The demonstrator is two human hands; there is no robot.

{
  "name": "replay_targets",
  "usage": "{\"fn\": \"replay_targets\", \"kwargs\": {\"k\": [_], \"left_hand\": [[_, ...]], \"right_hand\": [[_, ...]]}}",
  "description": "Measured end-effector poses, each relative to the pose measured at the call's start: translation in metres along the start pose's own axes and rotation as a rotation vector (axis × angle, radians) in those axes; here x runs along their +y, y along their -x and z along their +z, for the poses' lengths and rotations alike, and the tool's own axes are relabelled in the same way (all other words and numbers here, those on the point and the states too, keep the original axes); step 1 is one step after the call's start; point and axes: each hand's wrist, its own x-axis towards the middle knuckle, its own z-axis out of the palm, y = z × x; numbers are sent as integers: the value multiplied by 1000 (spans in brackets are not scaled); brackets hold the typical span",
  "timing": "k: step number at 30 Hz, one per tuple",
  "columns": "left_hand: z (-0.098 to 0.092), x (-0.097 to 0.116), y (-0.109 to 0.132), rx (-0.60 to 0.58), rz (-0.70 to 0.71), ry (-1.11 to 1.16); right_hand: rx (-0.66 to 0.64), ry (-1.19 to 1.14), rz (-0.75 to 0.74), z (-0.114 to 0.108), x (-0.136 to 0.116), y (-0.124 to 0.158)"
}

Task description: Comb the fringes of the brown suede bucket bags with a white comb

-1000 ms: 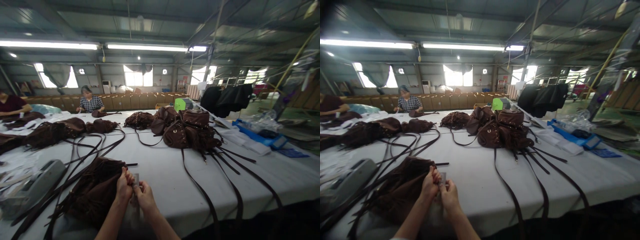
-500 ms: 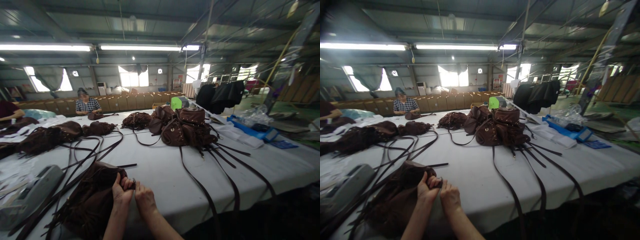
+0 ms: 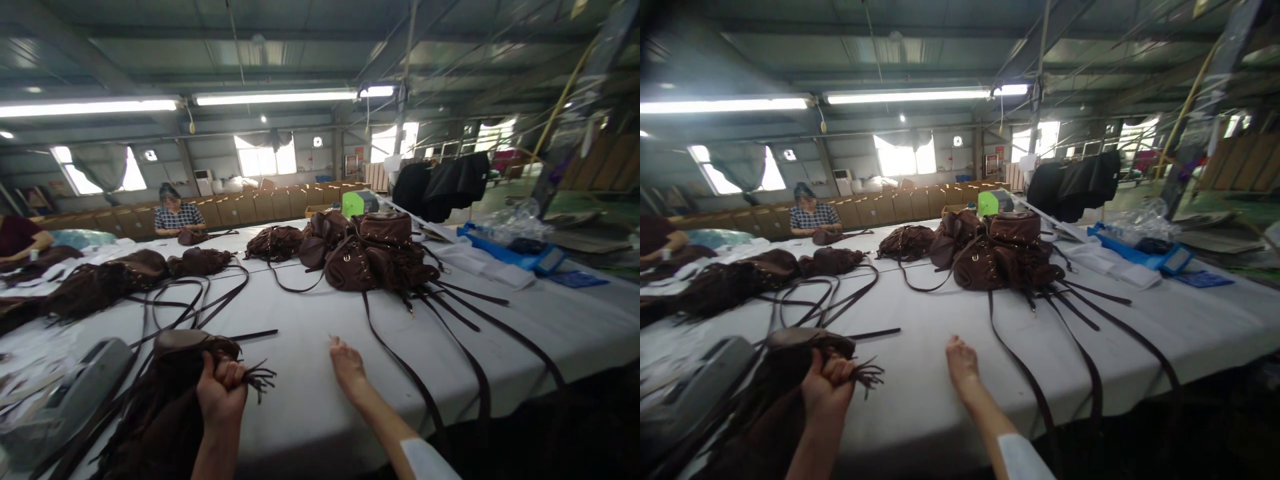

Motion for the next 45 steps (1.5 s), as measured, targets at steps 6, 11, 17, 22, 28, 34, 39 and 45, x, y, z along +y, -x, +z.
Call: {"fn": "replay_targets", "kwargs": {"k": [6,11,17,22,28,34,39,45], "left_hand": [[7,-13,-6,91,22,134],[5,-17,-6,95,-10,129],[-3,-24,-1,122,-30,85],[3,-27,0,136,-50,40],[-12,-28,27,29,-255,-404],[-7,30,56,-418,-110,-1326],[9,106,-30,-344,619,-1825],[-22,114,-78,-529,540,-2174]], "right_hand": [[-160,-470,-46,7,-38,21],[-235,-672,-117,47,-99,55],[-75,-72,-186,61,-103,64],[-34,-52,-2,55,-70,38],[-44,-344,71,44,-35,19],[-80,-631,168,63,-19,29],[-38,-670,179,69,-23,39],[-71,-620,143,70,-28,48]]}}
